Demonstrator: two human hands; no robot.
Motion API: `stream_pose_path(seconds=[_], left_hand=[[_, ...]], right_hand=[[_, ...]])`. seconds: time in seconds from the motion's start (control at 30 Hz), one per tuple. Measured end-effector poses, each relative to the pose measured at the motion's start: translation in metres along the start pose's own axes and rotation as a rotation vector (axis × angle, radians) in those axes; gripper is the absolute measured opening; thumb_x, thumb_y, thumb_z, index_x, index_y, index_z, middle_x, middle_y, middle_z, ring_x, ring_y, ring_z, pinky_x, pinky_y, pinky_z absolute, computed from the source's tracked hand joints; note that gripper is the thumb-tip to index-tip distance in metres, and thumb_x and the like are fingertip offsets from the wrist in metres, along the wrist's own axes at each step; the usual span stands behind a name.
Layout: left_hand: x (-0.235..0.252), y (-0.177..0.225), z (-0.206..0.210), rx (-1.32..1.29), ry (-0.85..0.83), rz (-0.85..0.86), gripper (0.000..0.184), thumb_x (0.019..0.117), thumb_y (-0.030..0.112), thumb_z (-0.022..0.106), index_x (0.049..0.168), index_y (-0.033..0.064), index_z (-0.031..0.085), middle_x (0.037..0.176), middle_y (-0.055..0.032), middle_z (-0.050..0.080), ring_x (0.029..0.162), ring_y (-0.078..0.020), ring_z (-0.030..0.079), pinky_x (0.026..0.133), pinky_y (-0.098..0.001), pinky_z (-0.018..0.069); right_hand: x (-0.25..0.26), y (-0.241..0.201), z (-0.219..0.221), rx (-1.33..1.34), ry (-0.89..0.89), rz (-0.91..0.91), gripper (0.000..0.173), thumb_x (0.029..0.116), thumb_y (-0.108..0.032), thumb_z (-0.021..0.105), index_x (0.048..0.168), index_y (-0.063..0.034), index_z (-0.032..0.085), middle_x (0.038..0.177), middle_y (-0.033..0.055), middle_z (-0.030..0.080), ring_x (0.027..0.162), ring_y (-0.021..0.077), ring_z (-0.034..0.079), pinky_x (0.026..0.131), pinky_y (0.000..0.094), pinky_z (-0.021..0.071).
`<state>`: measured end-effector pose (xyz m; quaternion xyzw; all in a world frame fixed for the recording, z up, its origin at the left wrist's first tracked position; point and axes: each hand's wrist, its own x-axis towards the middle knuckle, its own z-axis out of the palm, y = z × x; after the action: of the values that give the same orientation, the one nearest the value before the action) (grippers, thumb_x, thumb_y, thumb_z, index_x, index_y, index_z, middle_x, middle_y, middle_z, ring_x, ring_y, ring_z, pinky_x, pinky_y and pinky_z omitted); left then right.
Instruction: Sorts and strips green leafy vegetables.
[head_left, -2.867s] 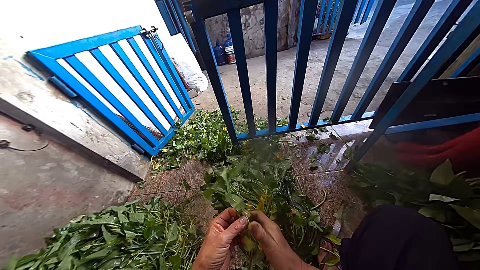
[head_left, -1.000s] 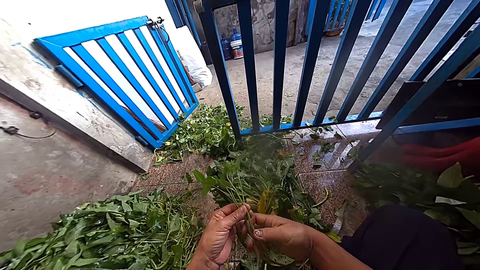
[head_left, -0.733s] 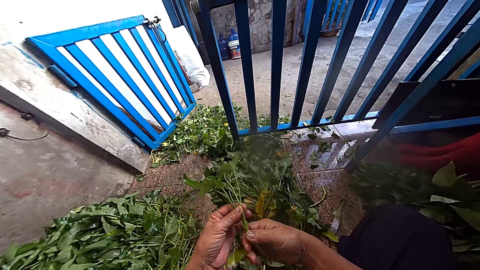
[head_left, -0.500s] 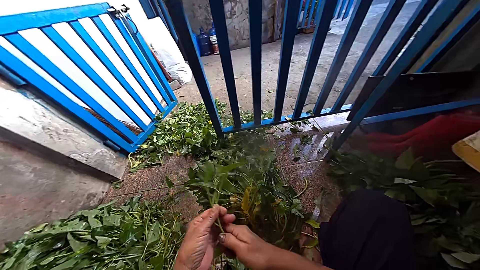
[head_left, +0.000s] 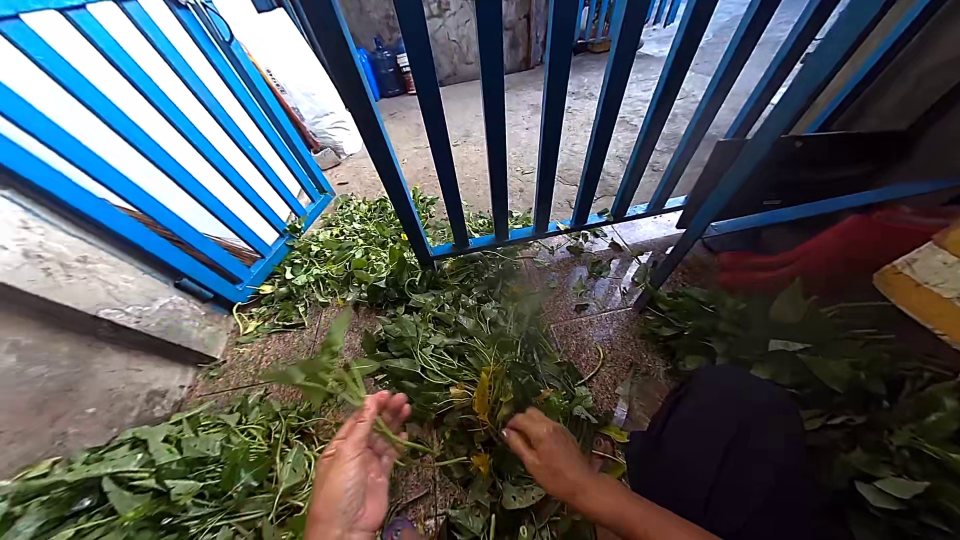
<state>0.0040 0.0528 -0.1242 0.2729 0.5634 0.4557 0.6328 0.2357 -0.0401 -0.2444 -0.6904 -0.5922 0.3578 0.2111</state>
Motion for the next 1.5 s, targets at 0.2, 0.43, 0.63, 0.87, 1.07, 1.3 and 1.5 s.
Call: stream_pose_path(seconds=[0.2,0.43,0.63,0.87,1.07,1.3,1.5], left_hand=[[-0.006,-0.028,0.017,-0.043,-0.129,-0.107,0.028,0.1079,0.015,0.051,0.116,-0.0032,0.070,0.104,-0.0171,0.075,0.088,-0.0225,0.073,0.074,-0.0345,0.0607],[-0.007,-0.026,0.016,-0.061,-0.008,-0.107,0.029,0.1093,0.017,0.049,0.113,-0.0047,0.068,0.100,-0.0182,0.076,0.085,-0.0249,0.075,0.074,-0.0359,0.0618],[-0.002,-0.007,0.011,-0.035,0.152,0.104,0.028,0.1086,0.016,0.051,0.114,-0.0055,0.067,0.099,-0.0170,0.076,0.092,-0.0270,0.076,0.084,-0.0380,0.0625],[-0.009,0.002,0.004,-0.007,0.053,0.133,0.029,0.1093,0.014,0.048,0.117,-0.0078,0.066,0.099,-0.0220,0.076,0.090,-0.0320,0.076,0.082,-0.0405,0.0636],[-0.012,0.004,-0.002,-0.003,0.031,0.102,0.031,0.1100,0.017,0.047,0.118,-0.0067,0.066,0.099,-0.0232,0.075,0.089,-0.0332,0.076,0.081,-0.0425,0.0636],[-0.015,0.010,-0.009,-0.006,0.067,0.183,0.029,0.1095,0.014,0.048,0.116,-0.0069,0.067,0.095,-0.0213,0.076,0.085,-0.0307,0.077,0.077,-0.0399,0.0643],[-0.016,0.010,-0.005,0.001,0.062,0.173,0.029,0.1096,0.014,0.048,0.116,-0.0066,0.066,0.093,-0.0217,0.076,0.082,-0.0309,0.077,0.075,-0.0402,0.0645]], right_hand=[[0.022,-0.084,0.018,0.284,0.492,-0.677,0.029,0.0899,-0.025,0.079,0.114,-0.0094,0.074,0.103,0.0084,0.070,0.096,0.0171,0.069,0.083,0.0340,0.0616],[0.025,-0.094,0.042,0.135,0.608,-0.751,0.012,0.0996,-0.014,0.063,0.096,-0.0077,0.072,0.090,0.0081,0.068,0.087,0.0193,0.069,0.077,0.0318,0.0606],[0.006,-0.072,0.037,-0.139,-0.420,-0.459,0.029,0.1040,-0.027,0.056,0.112,-0.0044,0.073,0.125,0.0234,0.062,0.116,0.0428,0.061,0.089,0.0609,0.0540],[0.094,0.004,0.064,0.196,-0.156,0.577,0.063,0.0994,-0.056,0.056,0.130,-0.0004,0.058,0.119,0.0203,0.068,0.108,0.0331,0.070,0.094,0.0529,0.0553],[0.120,-0.008,0.069,-0.148,-0.083,0.654,0.042,0.1055,-0.034,0.043,0.128,-0.0068,0.065,0.131,0.0143,0.068,0.125,0.0305,0.064,0.098,0.0541,0.0532],[0.038,-0.005,0.054,-0.250,-0.232,0.130,0.039,0.1029,-0.031,0.046,0.114,-0.0003,0.066,0.106,0.0227,0.072,0.106,0.0421,0.069,0.087,0.0631,0.0536],[0.051,0.003,0.059,-0.380,-0.506,0.191,0.035,0.1054,-0.025,0.048,0.123,-0.0004,0.065,0.124,0.0273,0.066,0.118,0.0478,0.063,0.092,0.0690,0.0510]])
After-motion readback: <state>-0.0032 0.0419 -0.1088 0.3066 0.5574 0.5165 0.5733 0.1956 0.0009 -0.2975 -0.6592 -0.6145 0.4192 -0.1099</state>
